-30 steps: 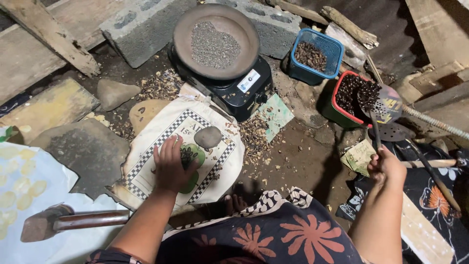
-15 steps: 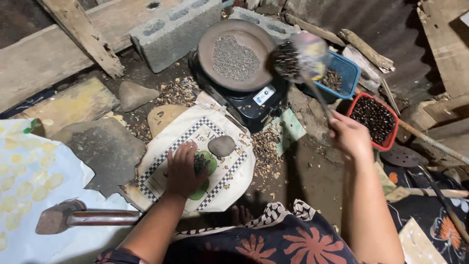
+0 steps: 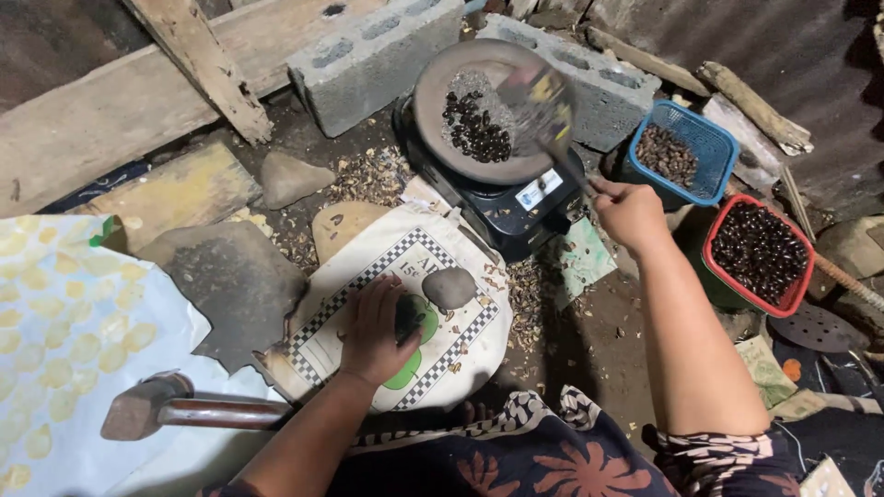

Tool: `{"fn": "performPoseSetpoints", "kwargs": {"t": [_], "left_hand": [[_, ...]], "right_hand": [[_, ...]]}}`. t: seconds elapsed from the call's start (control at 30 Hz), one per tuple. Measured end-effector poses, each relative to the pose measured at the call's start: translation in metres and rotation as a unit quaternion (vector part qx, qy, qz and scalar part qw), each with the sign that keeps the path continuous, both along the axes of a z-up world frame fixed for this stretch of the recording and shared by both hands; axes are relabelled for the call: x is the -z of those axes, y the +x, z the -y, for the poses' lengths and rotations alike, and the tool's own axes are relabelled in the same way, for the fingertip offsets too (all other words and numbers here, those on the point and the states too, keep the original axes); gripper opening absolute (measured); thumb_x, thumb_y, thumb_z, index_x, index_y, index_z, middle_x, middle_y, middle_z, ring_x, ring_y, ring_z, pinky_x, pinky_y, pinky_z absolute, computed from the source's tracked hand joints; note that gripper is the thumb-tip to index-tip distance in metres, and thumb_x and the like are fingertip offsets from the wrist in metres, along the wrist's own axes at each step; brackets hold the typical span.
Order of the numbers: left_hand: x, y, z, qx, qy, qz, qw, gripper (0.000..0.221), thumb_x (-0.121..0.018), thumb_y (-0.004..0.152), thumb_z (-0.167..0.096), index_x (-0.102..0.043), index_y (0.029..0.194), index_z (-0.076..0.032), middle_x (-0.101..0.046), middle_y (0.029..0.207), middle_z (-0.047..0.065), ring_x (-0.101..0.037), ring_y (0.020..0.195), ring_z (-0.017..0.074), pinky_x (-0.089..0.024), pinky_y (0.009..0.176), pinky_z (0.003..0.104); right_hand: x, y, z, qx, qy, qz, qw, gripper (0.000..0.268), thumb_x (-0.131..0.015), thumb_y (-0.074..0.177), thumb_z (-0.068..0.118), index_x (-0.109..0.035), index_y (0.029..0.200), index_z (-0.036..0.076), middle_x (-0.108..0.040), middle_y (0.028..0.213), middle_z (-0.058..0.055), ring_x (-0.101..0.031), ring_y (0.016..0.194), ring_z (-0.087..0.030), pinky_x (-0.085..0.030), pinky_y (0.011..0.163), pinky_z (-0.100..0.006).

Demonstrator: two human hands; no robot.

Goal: Cracking nuts one by one using a small hammer and stirring nuts in a roasting pan on a stove.

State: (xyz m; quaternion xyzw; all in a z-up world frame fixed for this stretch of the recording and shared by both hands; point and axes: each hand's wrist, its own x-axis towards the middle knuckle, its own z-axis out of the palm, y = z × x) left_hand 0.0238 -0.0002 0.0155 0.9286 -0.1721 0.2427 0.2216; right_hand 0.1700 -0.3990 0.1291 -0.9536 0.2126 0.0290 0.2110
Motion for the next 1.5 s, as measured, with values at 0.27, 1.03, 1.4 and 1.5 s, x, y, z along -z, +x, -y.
{"fn": "performPoseSetpoints", "kwargs": {"t": [0.27, 1.03, 1.4, 1.5], "left_hand": [[-0.003, -0.001, 0.0, 0.011, -0.024, -0.009, 1.0, 0.077, -0.084, 0.067, -0.044, -0.06, 0.129, -0.007, -0.062, 0.132, 0.017, -0.059, 0.13, 0.0342, -0.04, 0.111, 0.053], [0.003, -0.002, -0.006, 0.005, 0.01, -0.069, 0.998, 0.076, -0.08, 0.072, -0.051, -0.059, 0.131, -0.008, -0.061, 0.132, 0.015, -0.057, 0.129, 0.0333, -0.039, 0.11, 0.056], [0.019, 0.009, -0.007, 0.049, -0.035, 0.016, 0.998, 0.057, -0.086, 0.069, -0.039, -0.065, 0.118, -0.018, -0.064, 0.119, 0.013, -0.064, 0.117, 0.0361, -0.048, 0.104, 0.054], [0.025, 0.01, -0.008, 0.053, -0.038, 0.039, 0.997, 0.042, -0.086, 0.072, -0.035, -0.069, 0.108, -0.021, -0.066, 0.117, 0.01, -0.066, 0.115, 0.0336, -0.05, 0.104, 0.051]], "right_hand": [[0.009, -0.005, -0.048, 0.109, 0.395, 0.062, 0.91, 0.032, -0.064, 0.094, 0.016, -0.071, 0.125, 0.014, -0.053, 0.052, -0.01, -0.045, 0.041, -0.011, -0.042, 0.032, -0.024], [0.053, -0.019, 0.015, -0.16, -0.05, 0.241, 0.956, 0.043, -0.074, 0.097, 0.026, -0.069, 0.139, 0.036, -0.074, 0.122, -0.005, -0.069, 0.107, -0.034, -0.056, 0.091, -0.049], [-0.01, -0.049, -0.119, -0.329, -0.229, 0.313, 0.861, 0.038, -0.079, 0.087, 0.008, -0.073, 0.122, -0.002, -0.065, 0.106, -0.02, -0.058, 0.085, -0.035, -0.045, 0.075, -0.046], [0.034, -0.072, -0.158, -0.449, 0.05, 0.125, 0.883, 0.053, -0.078, 0.079, 0.019, -0.071, 0.131, 0.014, -0.062, 0.134, -0.022, -0.054, 0.126, -0.048, -0.045, 0.108, -0.051]]}}
